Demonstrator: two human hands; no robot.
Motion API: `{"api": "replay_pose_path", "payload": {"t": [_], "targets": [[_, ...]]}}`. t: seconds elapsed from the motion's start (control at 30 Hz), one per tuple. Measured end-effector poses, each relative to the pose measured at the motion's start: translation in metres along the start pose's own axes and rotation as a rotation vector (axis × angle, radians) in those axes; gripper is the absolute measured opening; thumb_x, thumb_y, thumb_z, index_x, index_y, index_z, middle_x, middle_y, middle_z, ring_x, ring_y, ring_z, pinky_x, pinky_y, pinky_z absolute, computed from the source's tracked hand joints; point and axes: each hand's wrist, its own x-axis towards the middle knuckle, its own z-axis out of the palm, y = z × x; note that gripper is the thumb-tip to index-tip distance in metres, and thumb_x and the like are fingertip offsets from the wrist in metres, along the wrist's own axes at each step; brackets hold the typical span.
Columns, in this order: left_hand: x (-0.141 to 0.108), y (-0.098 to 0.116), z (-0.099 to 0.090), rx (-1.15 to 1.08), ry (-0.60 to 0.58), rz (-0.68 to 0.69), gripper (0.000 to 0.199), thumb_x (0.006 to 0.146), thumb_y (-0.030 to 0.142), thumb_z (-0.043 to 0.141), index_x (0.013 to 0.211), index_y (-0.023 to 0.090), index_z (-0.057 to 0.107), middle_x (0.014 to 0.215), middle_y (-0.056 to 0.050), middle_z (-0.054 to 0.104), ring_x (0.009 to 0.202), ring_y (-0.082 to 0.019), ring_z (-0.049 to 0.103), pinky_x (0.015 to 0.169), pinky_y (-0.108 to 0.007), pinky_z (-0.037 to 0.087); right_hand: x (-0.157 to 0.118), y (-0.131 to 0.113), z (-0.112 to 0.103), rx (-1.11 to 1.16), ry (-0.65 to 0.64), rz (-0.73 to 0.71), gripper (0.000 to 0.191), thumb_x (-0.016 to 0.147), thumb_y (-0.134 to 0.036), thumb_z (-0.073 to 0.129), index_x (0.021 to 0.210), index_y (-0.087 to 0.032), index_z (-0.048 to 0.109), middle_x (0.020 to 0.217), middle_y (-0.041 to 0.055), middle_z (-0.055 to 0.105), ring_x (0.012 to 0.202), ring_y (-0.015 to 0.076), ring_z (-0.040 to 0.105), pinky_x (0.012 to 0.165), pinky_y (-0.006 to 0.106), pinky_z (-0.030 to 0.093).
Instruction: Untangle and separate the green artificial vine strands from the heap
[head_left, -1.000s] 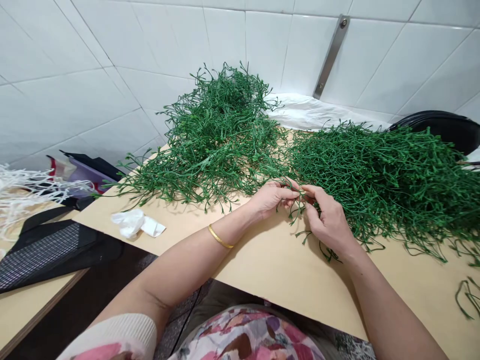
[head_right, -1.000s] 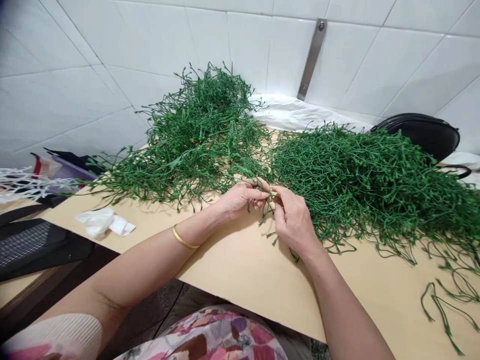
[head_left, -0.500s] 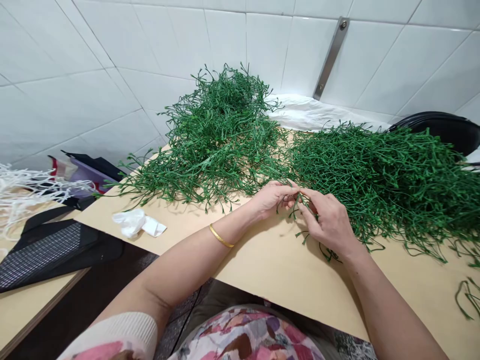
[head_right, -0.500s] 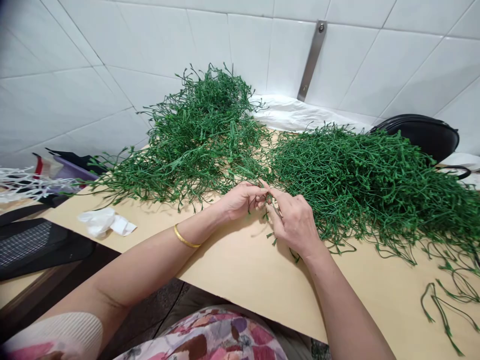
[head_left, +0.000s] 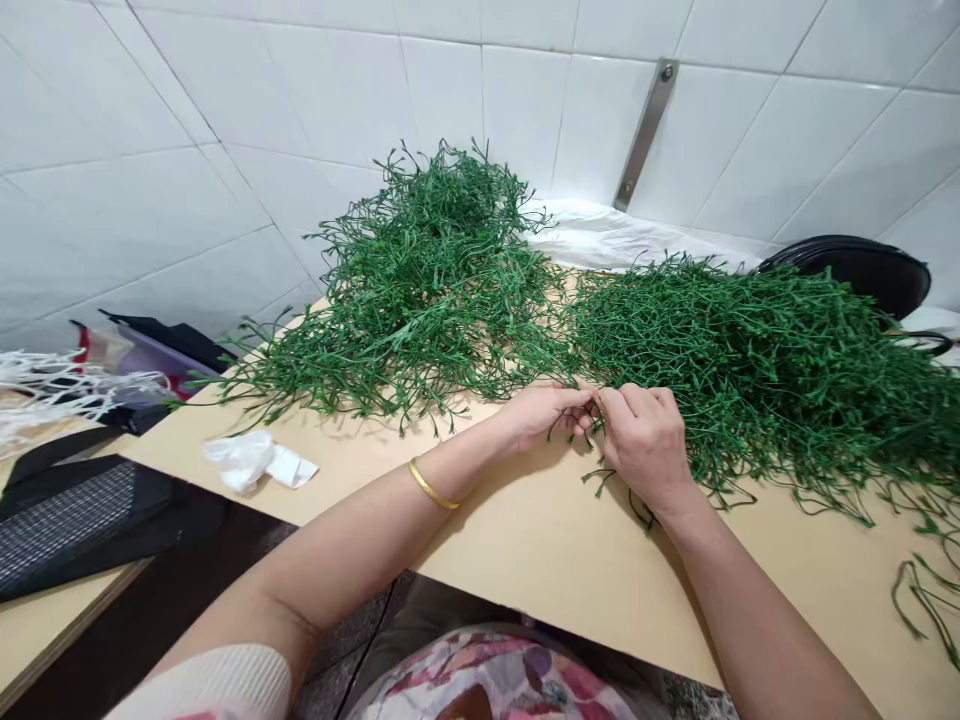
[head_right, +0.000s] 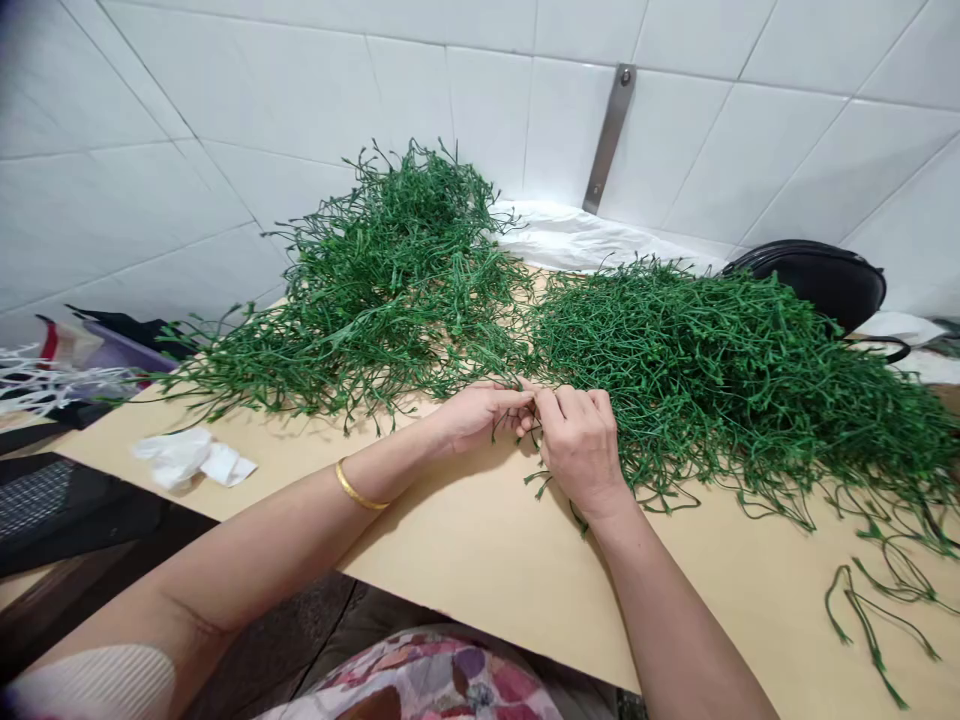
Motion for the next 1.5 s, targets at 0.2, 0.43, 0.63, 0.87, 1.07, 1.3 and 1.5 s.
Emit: {"api": "replay_pose_path", "payload": {"t": [0.2, 0.43, 0.63, 0.87, 1.07, 1.3, 1.5], "targets": [[0.007, 0.004, 0.003, 0.196, -0.013, 0.037, 0.013, 0.074, 0.011, 0.052, 0.061, 0.011, 0.053, 0.051, 0.001, 0.05, 0.049, -0.008, 0.047, 0.053, -0.022, 0.036, -0.002, 0.004, 0.005, 0.044, -0.059, 0.104, 0.022, 0.086, -0.015, 0.038, 0.092, -0.015, 0.059, 0.07, 0.0046, 0.054, 0.065, 0.0167, 0.044, 0.066, 0.028, 0.027], [-0.001, 0.004, -0.008, 0.276, -0.068, 0.139, 0.004, 0.069, 0.016, 0.059, 0.069, 0.014, 0.056, 0.051, 0.005, 0.042, 0.048, -0.005, 0.037, 0.048, -0.021, 0.026, 0.001, 0.003, 0.002, 0.283, -0.193, 0.227, 0.024, 0.088, -0.021, 0.035, 0.071, -0.017, 0.052, 0.061, 0.0014, 0.052, 0.057, 0.0133, 0.043, 0.059, 0.026, 0.026], [-0.007, 0.008, -0.013, 0.194, -0.24, 0.148, 0.008, 0.071, 0.021, 0.061, 0.07, 0.014, 0.057, 0.051, 0.003, 0.045, 0.047, -0.006, 0.039, 0.047, -0.02, 0.026, 0.008, 0.007, -0.013, 0.783, -0.267, 0.516, 0.03, 0.088, -0.035, 0.036, 0.064, -0.019, 0.045, 0.053, -0.0035, 0.039, 0.049, 0.0096, 0.036, 0.05, 0.023, 0.026], [0.006, 0.005, -0.017, -0.271, -0.058, 0.066, 0.01, 0.067, 0.014, 0.062, 0.068, 0.013, 0.052, 0.065, 0.001, 0.053, 0.052, -0.005, 0.05, 0.05, -0.017, 0.037, 0.003, 0.023, -0.01, 0.116, 0.069, 0.574, 0.025, 0.081, -0.034, 0.048, 0.094, -0.017, 0.061, 0.087, 0.0098, 0.057, 0.084, 0.0243, 0.049, 0.07, 0.036, 0.034], [0.005, 0.006, -0.015, -0.308, 0.042, 0.031, 0.008, 0.069, 0.008, 0.059, 0.066, 0.013, 0.053, 0.054, 0.004, 0.045, 0.04, -0.003, 0.04, 0.039, -0.015, 0.03, 0.001, 0.019, -0.004, 0.0, 0.143, 0.449, 0.028, 0.08, -0.029, 0.05, 0.103, -0.017, 0.06, 0.104, 0.0133, 0.056, 0.102, 0.0307, 0.043, 0.081, 0.045, 0.032], [0.006, 0.0, -0.016, -0.35, -0.041, -0.001, 0.008, 0.077, 0.013, 0.052, 0.074, 0.011, 0.059, 0.058, -0.001, 0.054, 0.048, -0.006, 0.048, 0.046, -0.017, 0.037, 0.006, -0.012, -0.003, 0.562, -0.006, 0.38, 0.023, 0.085, -0.029, 0.045, 0.101, -0.019, 0.058, 0.101, 0.0081, 0.062, 0.097, 0.0216, 0.052, 0.084, 0.038, 0.041], [0.0, -0.004, -0.008, -0.214, -0.118, 0.04, 0.009, 0.074, 0.02, 0.059, 0.072, 0.011, 0.059, 0.061, -0.001, 0.056, 0.052, -0.005, 0.049, 0.052, -0.017, 0.038, 0.005, -0.016, 0.003, 0.754, -0.069, 0.584, 0.035, 0.087, -0.03, 0.037, 0.118, -0.015, 0.047, 0.098, 0.0099, 0.064, 0.086, 0.0191, 0.06, 0.074, 0.033, 0.046]]}}
